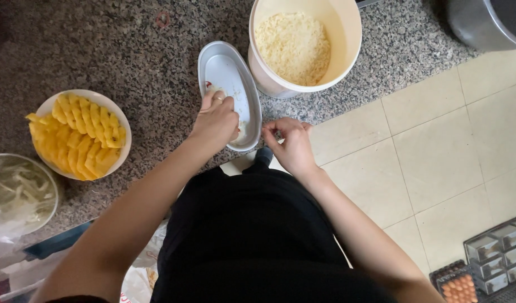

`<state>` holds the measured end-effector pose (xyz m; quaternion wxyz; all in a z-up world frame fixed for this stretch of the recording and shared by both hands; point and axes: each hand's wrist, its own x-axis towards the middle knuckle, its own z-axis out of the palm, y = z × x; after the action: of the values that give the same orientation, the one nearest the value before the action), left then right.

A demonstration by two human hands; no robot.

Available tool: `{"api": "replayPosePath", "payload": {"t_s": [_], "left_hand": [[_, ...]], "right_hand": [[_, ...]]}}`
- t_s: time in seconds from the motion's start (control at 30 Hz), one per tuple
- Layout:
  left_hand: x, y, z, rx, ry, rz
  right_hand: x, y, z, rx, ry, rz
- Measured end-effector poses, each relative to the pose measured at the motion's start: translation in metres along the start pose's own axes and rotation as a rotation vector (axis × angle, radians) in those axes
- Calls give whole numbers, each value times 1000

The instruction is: The person is seen packing fried shallots into a plastic bag, transferring cooked rice into a metal container, and then bagging a bunch of fresh cilantro in a kitchen setting.

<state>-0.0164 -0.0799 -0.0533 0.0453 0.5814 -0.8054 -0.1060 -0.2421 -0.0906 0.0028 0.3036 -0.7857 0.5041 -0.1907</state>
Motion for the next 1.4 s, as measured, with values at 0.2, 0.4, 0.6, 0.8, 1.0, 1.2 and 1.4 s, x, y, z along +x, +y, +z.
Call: {"api": "replayPosePath", "payload": {"t_s": [0.2,0.4,0.6,0.8,1.0,1.2,1.4], "left_hand": [[-16,-3,-7,-252,10,-163],[-24,-6,-14,-363,-21,-247],[-24,-4,-21,-379,31,-272],[-26,0,-41,-439,-53,-293],[-33,-2,-16,-404,-191,-240],[-23,-17,6,-257,-135,-283],[2,-14,10,-130,26,-207]], "right_hand": [[8,-12,8,-4,-27,-47],[14,-30,7,-1,-78,-53],[15,-23,21,84,-140,67],[12,-10,28,88,-129,126],[7,-3,28,102,-128,142],[5,-10,19,138,-39,169],[-5,0,14,159,34,293]]}}
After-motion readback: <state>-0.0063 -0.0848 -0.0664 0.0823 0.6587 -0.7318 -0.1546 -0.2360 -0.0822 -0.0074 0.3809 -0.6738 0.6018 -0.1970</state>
